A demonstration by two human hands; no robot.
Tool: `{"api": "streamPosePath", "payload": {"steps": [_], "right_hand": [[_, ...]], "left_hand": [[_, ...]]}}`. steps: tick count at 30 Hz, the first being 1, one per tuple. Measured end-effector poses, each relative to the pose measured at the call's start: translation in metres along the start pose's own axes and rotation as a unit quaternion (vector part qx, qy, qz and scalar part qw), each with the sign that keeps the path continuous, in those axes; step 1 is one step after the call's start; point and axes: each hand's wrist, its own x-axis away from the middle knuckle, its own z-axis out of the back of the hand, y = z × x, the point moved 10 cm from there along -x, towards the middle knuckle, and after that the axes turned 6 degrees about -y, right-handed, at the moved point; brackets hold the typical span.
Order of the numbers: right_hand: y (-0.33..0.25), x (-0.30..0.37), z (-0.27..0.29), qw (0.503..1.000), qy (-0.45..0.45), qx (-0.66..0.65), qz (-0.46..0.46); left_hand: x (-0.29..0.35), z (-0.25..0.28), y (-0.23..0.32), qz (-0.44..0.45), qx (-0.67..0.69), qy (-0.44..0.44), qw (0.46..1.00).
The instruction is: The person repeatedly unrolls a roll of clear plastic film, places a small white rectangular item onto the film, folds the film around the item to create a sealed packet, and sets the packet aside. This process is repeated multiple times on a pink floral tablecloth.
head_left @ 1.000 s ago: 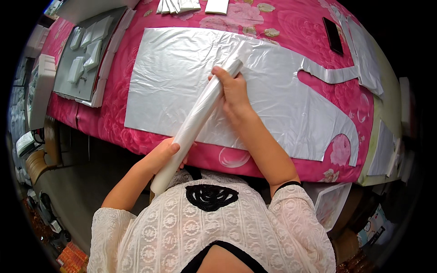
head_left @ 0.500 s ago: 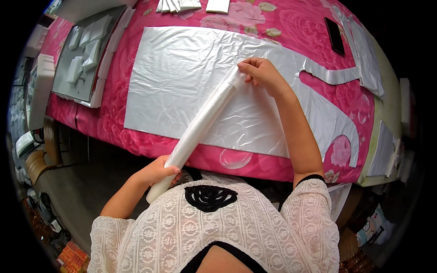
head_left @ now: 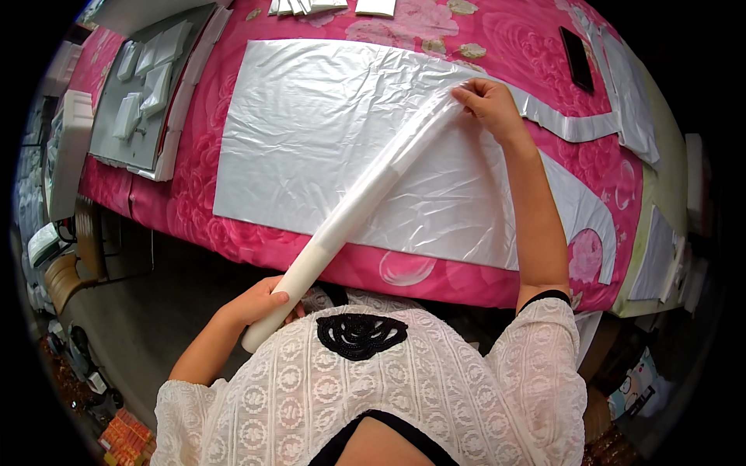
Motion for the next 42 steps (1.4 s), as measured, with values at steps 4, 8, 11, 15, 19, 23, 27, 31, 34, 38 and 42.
{"api": "streamPosePath", "payload": {"steps": [4, 8, 11, 15, 19, 23, 27, 31, 34, 38, 42], "right_hand": [[0.022, -0.002, 0.079, 0.996, 0.084, 0.024, 0.007], [0.038, 0.0, 0.102, 0.995, 0.091, -0.036, -0.026], [0.018, -0.008, 0.071, 0.997, 0.073, -0.011, 0.016], [0.008, -0.019, 0.029, 0.999, 0.021, -0.008, 0.032], [0.001, -0.034, -0.007, 0.999, -0.045, -0.004, 0.016], [-0.007, -0.039, -0.014, 0.997, -0.061, 0.042, 0.007], [0.0, -0.043, -0.012, 0.996, -0.076, 0.056, -0.003], [-0.002, -0.045, -0.012, 0.993, -0.104, 0.046, -0.032], [-0.013, -0.035, 0.013, 0.996, 0.027, -0.079, -0.033], [-0.059, 0.027, -0.014, 0.996, 0.024, 0.05, 0.075], [-0.065, 0.125, -0.118, 0.939, -0.073, 0.284, 0.178]], "left_hand": [[0.034, 0.02, -0.037, 0.048, 0.031, -0.037, 0.998], [0.055, 0.023, -0.033, 0.123, 0.019, -0.103, 0.987], [0.036, 0.007, 0.027, 0.116, -0.124, -0.107, 0.98], [-0.02, -0.029, 0.159, -0.122, -0.593, 0.04, 0.795], [-0.054, -0.068, 0.221, -0.294, -0.768, 0.177, 0.541], [-0.051, -0.098, 0.201, -0.511, -0.725, 0.067, 0.456], [-0.075, -0.098, 0.154, -0.384, -0.764, -0.054, 0.516], [-0.087, -0.089, 0.138, -0.299, -0.797, -0.03, 0.524], [-0.088, -0.088, 0.129, -0.284, -0.801, -0.026, 0.526], [-0.086, -0.092, 0.12, -0.295, -0.803, -0.002, 0.518], [-0.085, -0.097, 0.117, -0.301, -0.809, 0.013, 0.505]]}}
